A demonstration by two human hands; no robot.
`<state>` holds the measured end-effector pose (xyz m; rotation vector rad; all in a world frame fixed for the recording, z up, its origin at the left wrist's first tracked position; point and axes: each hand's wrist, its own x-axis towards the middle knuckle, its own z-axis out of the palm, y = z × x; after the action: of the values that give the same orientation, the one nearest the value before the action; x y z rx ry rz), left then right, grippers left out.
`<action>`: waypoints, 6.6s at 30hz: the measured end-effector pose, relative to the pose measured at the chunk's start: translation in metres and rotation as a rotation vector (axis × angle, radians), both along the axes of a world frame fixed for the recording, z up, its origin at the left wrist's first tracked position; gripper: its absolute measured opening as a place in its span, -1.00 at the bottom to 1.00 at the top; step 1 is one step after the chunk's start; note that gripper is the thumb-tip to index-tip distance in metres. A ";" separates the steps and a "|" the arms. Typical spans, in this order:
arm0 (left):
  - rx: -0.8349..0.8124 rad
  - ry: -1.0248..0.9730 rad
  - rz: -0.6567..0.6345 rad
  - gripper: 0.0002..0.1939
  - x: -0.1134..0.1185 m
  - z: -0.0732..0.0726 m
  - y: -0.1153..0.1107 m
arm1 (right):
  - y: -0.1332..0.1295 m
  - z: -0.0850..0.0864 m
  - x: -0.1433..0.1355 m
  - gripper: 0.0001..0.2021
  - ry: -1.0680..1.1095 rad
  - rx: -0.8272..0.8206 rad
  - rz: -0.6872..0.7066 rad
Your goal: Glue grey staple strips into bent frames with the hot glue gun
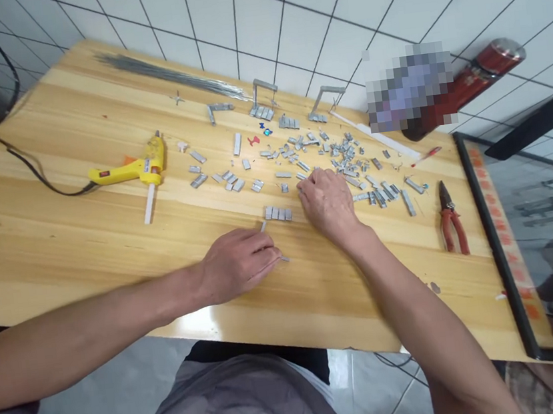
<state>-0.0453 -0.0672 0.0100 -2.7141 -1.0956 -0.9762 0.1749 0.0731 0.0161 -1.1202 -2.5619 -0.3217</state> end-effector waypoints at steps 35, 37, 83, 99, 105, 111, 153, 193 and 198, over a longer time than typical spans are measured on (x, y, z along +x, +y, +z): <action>-0.236 -0.593 -0.034 -0.96 -0.006 0.005 0.007 | -0.106 0.024 -0.020 -0.85 0.766 -0.518 0.215; -0.313 -0.620 -0.031 -0.96 -0.006 0.006 0.007 | -0.105 0.022 -0.020 -0.86 0.787 -0.506 0.208; -0.553 -0.525 0.076 -0.85 -0.002 0.016 0.000 | -0.115 0.017 -0.023 -0.87 0.770 -0.419 0.188; -0.956 -0.780 0.079 -0.75 0.005 0.019 -0.006 | -0.122 0.010 -0.030 -0.78 0.599 -0.079 0.141; -1.016 -0.894 0.059 -0.73 0.005 0.019 -0.004 | -0.123 0.010 -0.030 -0.79 0.652 -0.168 0.136; -1.081 -1.057 0.040 -0.73 0.003 0.021 0.004 | -0.124 0.013 -0.027 -0.82 0.686 -0.256 0.108; -0.814 -0.491 0.111 -0.75 -0.006 0.015 0.010 | -0.096 0.013 -0.026 -0.87 0.785 -0.709 0.051; -0.977 -0.435 0.070 -0.72 0.014 0.052 0.038 | -0.081 0.024 -0.011 -0.91 1.029 -0.885 -0.028; -0.783 -0.329 0.148 -0.75 0.017 0.047 0.035 | -0.087 0.023 -0.014 -0.90 0.911 -0.728 -0.011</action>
<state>-0.0284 -0.0326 0.0566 -2.9975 -2.0846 -1.1886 0.1606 -0.0139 0.0393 -1.1128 -1.8236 0.9740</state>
